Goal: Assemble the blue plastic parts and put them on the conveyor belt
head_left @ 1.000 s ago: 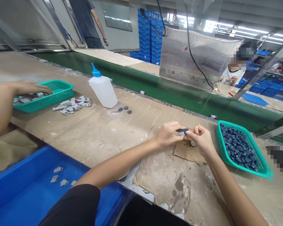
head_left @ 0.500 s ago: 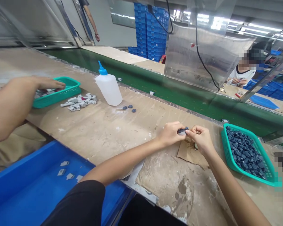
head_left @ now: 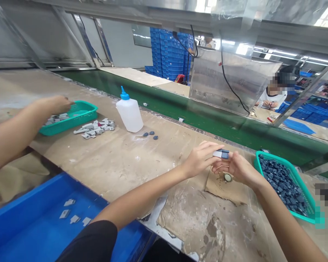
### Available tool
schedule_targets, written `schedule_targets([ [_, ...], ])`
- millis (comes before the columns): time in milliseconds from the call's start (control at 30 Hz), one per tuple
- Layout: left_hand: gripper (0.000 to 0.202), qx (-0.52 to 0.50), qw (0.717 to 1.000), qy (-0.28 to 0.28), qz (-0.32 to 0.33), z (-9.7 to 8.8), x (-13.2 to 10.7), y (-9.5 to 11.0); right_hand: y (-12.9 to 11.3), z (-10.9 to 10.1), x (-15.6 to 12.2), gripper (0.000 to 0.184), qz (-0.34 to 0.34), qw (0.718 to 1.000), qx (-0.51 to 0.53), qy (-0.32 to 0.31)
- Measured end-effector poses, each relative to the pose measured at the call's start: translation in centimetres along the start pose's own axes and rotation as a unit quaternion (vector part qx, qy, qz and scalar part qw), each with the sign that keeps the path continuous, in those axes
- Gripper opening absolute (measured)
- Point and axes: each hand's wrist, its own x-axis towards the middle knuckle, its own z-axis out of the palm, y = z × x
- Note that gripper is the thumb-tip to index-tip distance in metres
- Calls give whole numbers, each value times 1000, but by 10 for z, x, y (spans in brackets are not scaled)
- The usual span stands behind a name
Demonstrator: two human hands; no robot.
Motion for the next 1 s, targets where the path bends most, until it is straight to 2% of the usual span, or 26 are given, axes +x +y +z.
schedule_targets([
  [67,30,-35,999,-7,1,-2,2,8,1,3,-3,54,1,995,90,-46],
  [133,30,-60,998,-23,3,-4,3,18,2,5,-7,48,-12,990,127,-51],
  [267,30,-58,995,-78,32,-11,7,33,5,12,-14,42,-32,985,164,-30],
  [367,29,-40,992,-101,58,-16,7,37,9,20,-19,39,-40,984,175,12],
  [500,28,1,992,-69,107,-16,4,40,14,29,-26,35,-64,980,187,31],
  [567,29,26,990,-56,128,-15,2,42,15,31,-31,36,-55,982,176,28],
  [767,31,50,985,-60,156,-13,-2,53,13,30,-44,40,-14,986,156,54],
  [833,28,46,985,-58,153,-11,-2,55,14,31,-44,39,-17,986,155,55],
  [900,26,28,990,-60,122,-5,-2,52,13,31,-41,38,-21,988,137,60],
  [967,25,-2,994,-82,71,3,-1,41,12,23,-41,39,-6,995,66,74],
  [1000,25,-14,994,-98,44,7,1,32,11,14,-42,39,8,996,-2,89],
])
